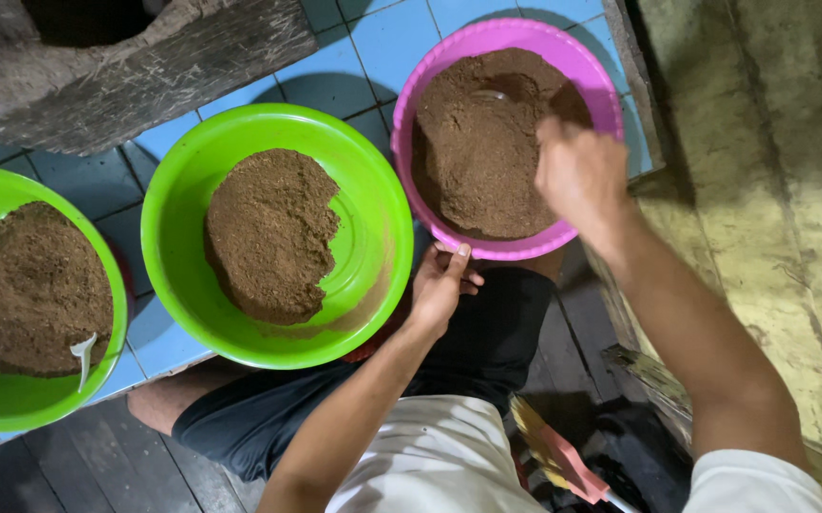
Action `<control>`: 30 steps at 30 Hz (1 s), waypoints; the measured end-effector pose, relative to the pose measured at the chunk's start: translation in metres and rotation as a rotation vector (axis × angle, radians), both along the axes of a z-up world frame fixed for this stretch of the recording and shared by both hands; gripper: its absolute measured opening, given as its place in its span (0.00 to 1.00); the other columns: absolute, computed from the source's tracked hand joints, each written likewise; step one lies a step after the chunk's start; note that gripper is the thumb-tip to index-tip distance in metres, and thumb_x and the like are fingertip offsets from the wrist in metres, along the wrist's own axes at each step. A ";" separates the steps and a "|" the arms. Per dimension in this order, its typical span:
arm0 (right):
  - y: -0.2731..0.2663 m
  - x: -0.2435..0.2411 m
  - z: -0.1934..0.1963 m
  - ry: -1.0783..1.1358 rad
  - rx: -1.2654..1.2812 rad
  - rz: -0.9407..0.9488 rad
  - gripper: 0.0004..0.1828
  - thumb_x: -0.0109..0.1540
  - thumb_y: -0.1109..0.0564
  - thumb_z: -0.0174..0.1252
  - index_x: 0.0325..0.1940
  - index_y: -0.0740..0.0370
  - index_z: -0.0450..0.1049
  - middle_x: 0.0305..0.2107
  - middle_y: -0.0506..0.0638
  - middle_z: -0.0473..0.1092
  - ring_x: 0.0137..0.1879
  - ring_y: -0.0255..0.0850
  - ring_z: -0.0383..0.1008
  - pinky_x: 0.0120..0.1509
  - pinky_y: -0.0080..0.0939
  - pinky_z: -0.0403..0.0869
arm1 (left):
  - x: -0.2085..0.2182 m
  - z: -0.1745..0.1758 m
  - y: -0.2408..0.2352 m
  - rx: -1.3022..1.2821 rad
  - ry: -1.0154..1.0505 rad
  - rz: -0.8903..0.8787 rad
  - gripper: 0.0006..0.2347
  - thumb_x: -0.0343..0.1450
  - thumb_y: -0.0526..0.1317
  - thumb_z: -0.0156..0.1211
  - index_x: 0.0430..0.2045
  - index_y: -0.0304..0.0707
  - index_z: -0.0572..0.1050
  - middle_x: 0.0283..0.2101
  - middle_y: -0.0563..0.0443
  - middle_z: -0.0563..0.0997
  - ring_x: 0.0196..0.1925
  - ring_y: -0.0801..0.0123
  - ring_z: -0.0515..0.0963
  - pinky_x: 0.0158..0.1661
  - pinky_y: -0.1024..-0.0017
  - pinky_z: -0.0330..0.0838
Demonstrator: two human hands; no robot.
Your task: The person uses a spoon to transfer brown powder from a wooden mortar into a pink bowl, then stirs the powder in the pink bowl and a green bowl. The person also moves the mortar and pestle aside to access the bowls.
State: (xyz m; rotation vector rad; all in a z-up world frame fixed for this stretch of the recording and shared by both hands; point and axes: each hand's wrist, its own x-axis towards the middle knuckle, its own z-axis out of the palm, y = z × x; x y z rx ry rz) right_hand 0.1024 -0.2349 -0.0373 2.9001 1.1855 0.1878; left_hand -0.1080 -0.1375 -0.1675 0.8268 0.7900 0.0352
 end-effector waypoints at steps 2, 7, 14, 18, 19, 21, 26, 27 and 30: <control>-0.006 -0.014 -0.013 -0.006 0.011 0.034 0.08 0.66 0.56 0.51 0.42 0.55 0.76 0.25 0.54 0.75 0.29 0.56 0.80 0.32 0.55 0.77 | 0.000 -0.001 0.001 0.004 0.003 0.004 0.12 0.77 0.41 0.58 0.46 0.32 0.66 0.37 0.44 0.74 0.26 0.62 0.84 0.23 0.74 0.80; -0.042 -0.039 -0.007 -0.078 -0.031 0.143 0.07 0.62 0.59 0.52 0.40 0.53 0.75 0.24 0.48 0.72 0.29 0.47 0.79 0.33 0.45 0.78 | 0.000 0.001 0.001 -0.008 0.003 -0.006 0.11 0.78 0.41 0.57 0.45 0.32 0.66 0.36 0.45 0.73 0.25 0.62 0.83 0.23 0.74 0.80; -0.076 -0.026 0.021 -0.082 -0.077 -0.126 0.09 0.68 0.57 0.51 0.44 0.59 0.77 0.20 0.53 0.72 0.30 0.52 0.80 0.33 0.50 0.76 | 0.000 0.001 -0.001 -0.007 0.012 0.007 0.10 0.77 0.41 0.57 0.44 0.33 0.66 0.35 0.46 0.73 0.24 0.62 0.84 0.22 0.75 0.80; -0.062 -0.022 -0.012 0.090 -0.130 -0.297 0.17 0.71 0.49 0.46 0.41 0.58 0.77 0.19 0.59 0.74 0.32 0.61 0.81 0.38 0.59 0.78 | 0.001 0.006 0.000 -0.003 0.010 0.014 0.10 0.77 0.41 0.57 0.43 0.34 0.66 0.35 0.46 0.73 0.25 0.63 0.84 0.22 0.75 0.81; -0.054 -0.026 -0.009 0.091 -0.129 -0.296 0.17 0.71 0.49 0.46 0.41 0.58 0.77 0.19 0.59 0.74 0.32 0.61 0.81 0.38 0.59 0.78 | 0.001 0.004 0.000 -0.002 0.012 0.015 0.10 0.77 0.41 0.57 0.43 0.34 0.66 0.35 0.46 0.73 0.25 0.63 0.84 0.22 0.75 0.81; -0.039 -0.034 -0.004 0.239 -0.089 -0.314 0.19 0.71 0.49 0.47 0.41 0.59 0.81 0.21 0.60 0.76 0.37 0.62 0.82 0.42 0.59 0.79 | 0.001 0.001 -0.001 0.004 0.008 0.021 0.10 0.77 0.41 0.57 0.43 0.34 0.66 0.35 0.46 0.73 0.25 0.63 0.84 0.22 0.75 0.81; -0.047 -0.054 0.015 0.070 -0.028 -0.180 0.11 0.69 0.51 0.51 0.42 0.55 0.78 0.20 0.55 0.74 0.30 0.57 0.81 0.37 0.59 0.78 | 0.001 -0.003 -0.001 0.001 0.011 0.022 0.10 0.77 0.41 0.57 0.43 0.34 0.66 0.35 0.46 0.73 0.25 0.62 0.84 0.22 0.74 0.80; -0.051 -0.057 0.015 -0.026 -0.012 -0.137 0.08 0.69 0.53 0.53 0.42 0.54 0.77 0.20 0.53 0.73 0.29 0.54 0.80 0.35 0.56 0.78 | 0.001 -0.002 -0.001 -0.003 0.007 0.027 0.10 0.77 0.40 0.57 0.43 0.34 0.66 0.35 0.46 0.73 0.24 0.62 0.84 0.22 0.75 0.80; -0.058 -0.069 0.034 -0.018 -0.055 -0.153 0.06 0.68 0.51 0.54 0.42 0.51 0.76 0.19 0.51 0.72 0.29 0.53 0.80 0.36 0.57 0.78 | 0.000 0.003 0.000 -0.005 0.002 0.021 0.10 0.77 0.41 0.57 0.43 0.34 0.66 0.36 0.47 0.73 0.25 0.63 0.83 0.22 0.75 0.80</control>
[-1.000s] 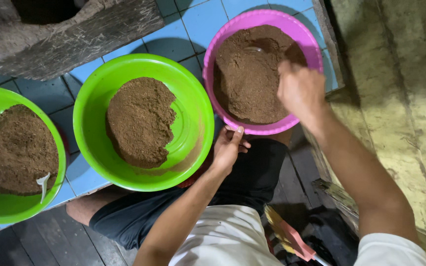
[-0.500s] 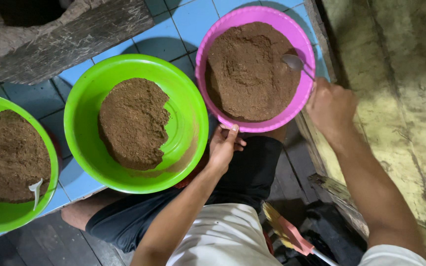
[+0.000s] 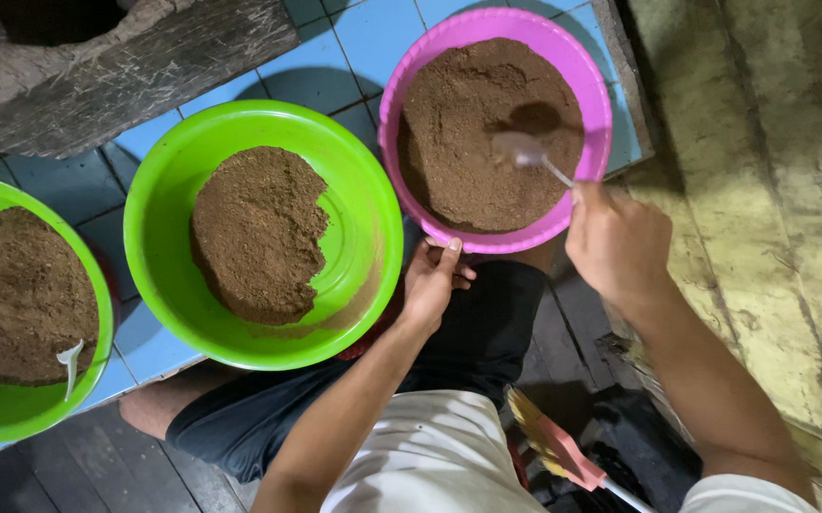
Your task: The person uses a spoon to transfer brown powder from a wooden mortar into a pink bowl, then stirs the powder in the pink bowl and a green bowl. The person also moves the mortar and pestle aside to access the bowls.
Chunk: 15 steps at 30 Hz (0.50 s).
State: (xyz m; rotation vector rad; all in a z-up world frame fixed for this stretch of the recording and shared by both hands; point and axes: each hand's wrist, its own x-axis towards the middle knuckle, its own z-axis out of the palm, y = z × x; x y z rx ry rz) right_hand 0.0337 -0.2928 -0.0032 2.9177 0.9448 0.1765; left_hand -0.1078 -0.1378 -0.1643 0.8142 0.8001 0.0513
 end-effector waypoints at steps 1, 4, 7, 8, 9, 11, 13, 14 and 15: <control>-0.004 -0.001 -0.011 -0.001 0.000 0.000 0.06 0.68 0.51 0.54 0.42 0.51 0.76 0.19 0.51 0.72 0.29 0.53 0.80 0.36 0.57 0.78 | 0.000 -0.001 0.000 0.000 -0.001 0.000 0.10 0.77 0.41 0.57 0.43 0.34 0.66 0.36 0.47 0.73 0.25 0.63 0.83 0.22 0.75 0.80; -0.008 0.004 -0.035 0.192 0.015 -0.027 0.10 0.68 0.47 0.51 0.43 0.47 0.78 0.21 0.51 0.74 0.32 0.54 0.81 0.39 0.60 0.79 | 0.000 0.000 0.000 0.003 -0.004 0.003 0.10 0.77 0.41 0.57 0.43 0.33 0.66 0.35 0.47 0.73 0.24 0.64 0.83 0.22 0.76 0.80; 0.000 0.021 -0.041 0.063 -0.012 0.019 0.10 0.68 0.51 0.53 0.38 0.51 0.78 0.18 0.51 0.73 0.28 0.53 0.81 0.34 0.54 0.78 | 0.001 0.003 0.001 0.022 0.003 0.001 0.10 0.77 0.40 0.57 0.43 0.33 0.66 0.35 0.46 0.73 0.24 0.63 0.83 0.22 0.75 0.80; 0.001 0.028 -0.039 0.017 -0.020 0.017 0.10 0.67 0.51 0.54 0.37 0.52 0.78 0.18 0.52 0.74 0.28 0.54 0.80 0.34 0.55 0.78 | 0.001 0.001 0.001 0.022 0.003 -0.002 0.11 0.77 0.41 0.58 0.43 0.33 0.66 0.35 0.46 0.73 0.24 0.63 0.84 0.22 0.75 0.81; 0.001 0.034 -0.038 -0.026 -0.030 0.012 0.10 0.67 0.51 0.56 0.37 0.53 0.79 0.18 0.53 0.74 0.28 0.55 0.80 0.34 0.55 0.78 | 0.001 -0.001 0.000 0.021 0.006 -0.008 0.11 0.77 0.41 0.58 0.44 0.33 0.66 0.36 0.46 0.74 0.24 0.63 0.84 0.23 0.75 0.81; -0.002 0.046 -0.017 -0.048 -0.020 0.013 0.11 0.70 0.51 0.53 0.38 0.53 0.78 0.18 0.52 0.73 0.29 0.53 0.81 0.34 0.53 0.78 | 0.000 -0.004 -0.001 0.022 0.006 -0.002 0.11 0.77 0.41 0.58 0.44 0.33 0.66 0.35 0.46 0.74 0.24 0.63 0.84 0.23 0.75 0.81; -0.012 0.062 -0.013 -0.071 -0.015 0.013 0.13 0.72 0.51 0.50 0.38 0.53 0.77 0.18 0.52 0.73 0.29 0.51 0.81 0.33 0.52 0.77 | 0.001 0.004 -0.001 0.019 0.005 0.002 0.11 0.77 0.41 0.58 0.43 0.33 0.66 0.35 0.46 0.74 0.24 0.63 0.84 0.23 0.75 0.81; -0.022 0.072 -0.021 -0.165 -0.024 0.029 0.11 0.73 0.53 0.52 0.39 0.54 0.78 0.18 0.48 0.71 0.24 0.47 0.75 0.26 0.48 0.70 | 0.002 0.014 0.000 0.012 0.042 0.013 0.09 0.76 0.41 0.59 0.39 0.38 0.66 0.30 0.49 0.74 0.23 0.67 0.82 0.22 0.76 0.77; -0.031 0.081 -0.029 -0.261 -0.031 0.041 0.09 0.73 0.56 0.55 0.41 0.55 0.79 0.17 0.45 0.68 0.19 0.43 0.69 0.18 0.44 0.62 | 0.004 0.024 0.002 0.008 0.076 0.020 0.08 0.75 0.41 0.61 0.35 0.43 0.66 0.25 0.52 0.75 0.22 0.71 0.81 0.21 0.77 0.74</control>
